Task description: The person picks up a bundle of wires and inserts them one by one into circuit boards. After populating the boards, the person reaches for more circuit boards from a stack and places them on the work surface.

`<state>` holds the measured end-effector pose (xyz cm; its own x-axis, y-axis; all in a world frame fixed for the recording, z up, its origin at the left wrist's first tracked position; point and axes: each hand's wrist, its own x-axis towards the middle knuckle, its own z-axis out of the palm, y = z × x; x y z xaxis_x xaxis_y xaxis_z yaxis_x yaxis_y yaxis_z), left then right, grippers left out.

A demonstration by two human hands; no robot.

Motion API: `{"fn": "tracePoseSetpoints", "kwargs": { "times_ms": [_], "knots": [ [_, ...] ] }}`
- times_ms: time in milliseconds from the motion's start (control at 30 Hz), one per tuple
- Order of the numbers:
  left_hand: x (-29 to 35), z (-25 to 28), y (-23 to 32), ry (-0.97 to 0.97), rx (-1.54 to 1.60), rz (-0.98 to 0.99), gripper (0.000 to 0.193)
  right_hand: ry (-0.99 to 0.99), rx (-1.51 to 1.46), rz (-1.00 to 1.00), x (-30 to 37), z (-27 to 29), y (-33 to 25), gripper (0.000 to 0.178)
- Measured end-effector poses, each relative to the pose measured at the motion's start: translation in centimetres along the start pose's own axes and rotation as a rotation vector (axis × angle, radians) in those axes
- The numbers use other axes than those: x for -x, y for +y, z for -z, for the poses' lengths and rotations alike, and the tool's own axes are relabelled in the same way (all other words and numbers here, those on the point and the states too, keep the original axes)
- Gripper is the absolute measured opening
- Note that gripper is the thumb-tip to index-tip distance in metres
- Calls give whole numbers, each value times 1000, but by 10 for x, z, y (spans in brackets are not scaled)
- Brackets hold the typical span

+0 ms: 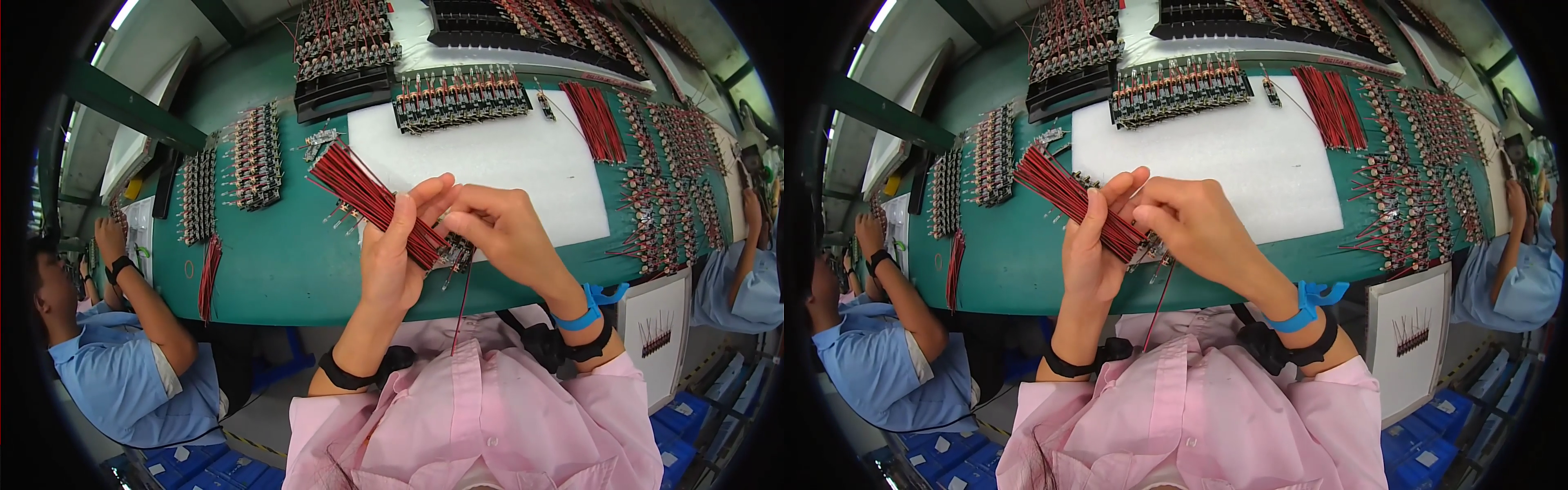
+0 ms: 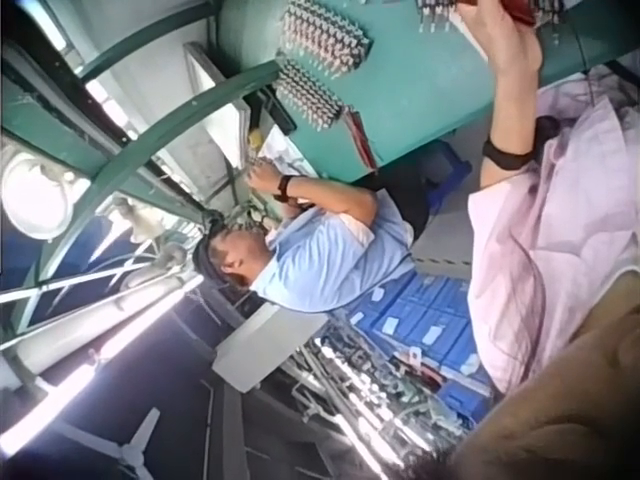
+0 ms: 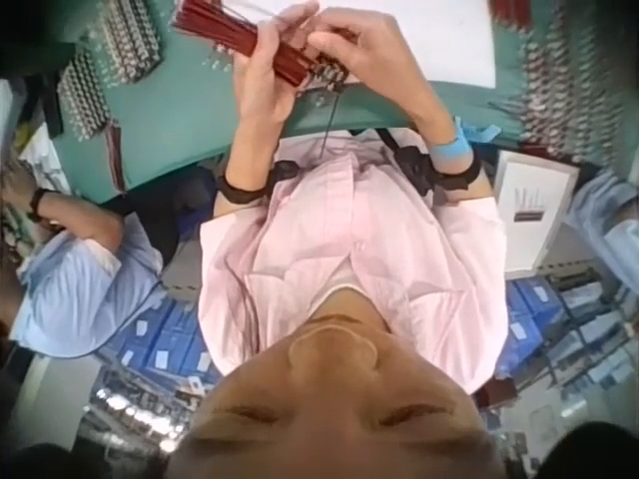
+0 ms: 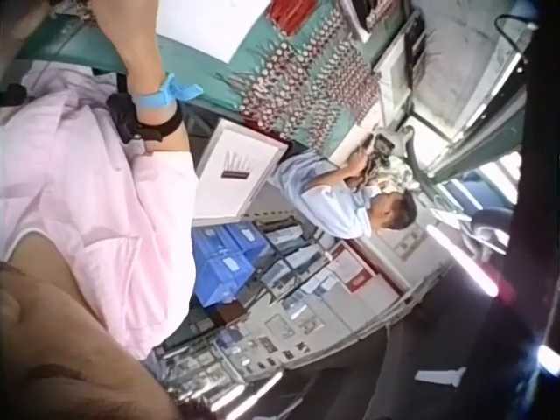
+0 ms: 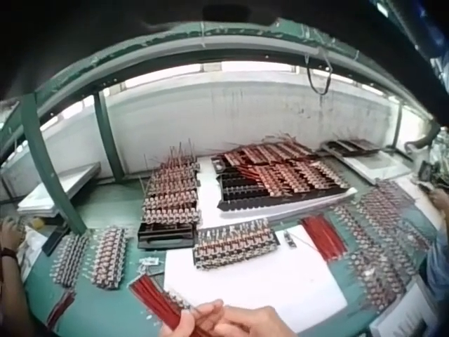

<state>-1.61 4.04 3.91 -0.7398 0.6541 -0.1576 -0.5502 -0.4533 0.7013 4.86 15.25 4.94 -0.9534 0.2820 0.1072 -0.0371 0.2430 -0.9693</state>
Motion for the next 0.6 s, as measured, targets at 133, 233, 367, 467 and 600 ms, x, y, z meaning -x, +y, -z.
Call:
{"fn": "tracePoseSetpoints", "kwargs": {
  "times_ms": [133,233,367,467,600],
  "knots": [
    [-2,4,-2,118,-177,-112,29,-98,-269,-272,1,9,-8,10],
    [5,9,7,2,-320,-13,26,-37,-466,-261,2,11,-8,9],
    [11,6,6,-55,-423,71,21,49,-570,-229,2,6,-2,9],
    [13,4,5,-51,-438,81,19,84,-568,-211,3,2,0,9],
    [13,4,5,-51,-446,57,17,98,-549,-199,4,-1,1,10]
  ]
}}
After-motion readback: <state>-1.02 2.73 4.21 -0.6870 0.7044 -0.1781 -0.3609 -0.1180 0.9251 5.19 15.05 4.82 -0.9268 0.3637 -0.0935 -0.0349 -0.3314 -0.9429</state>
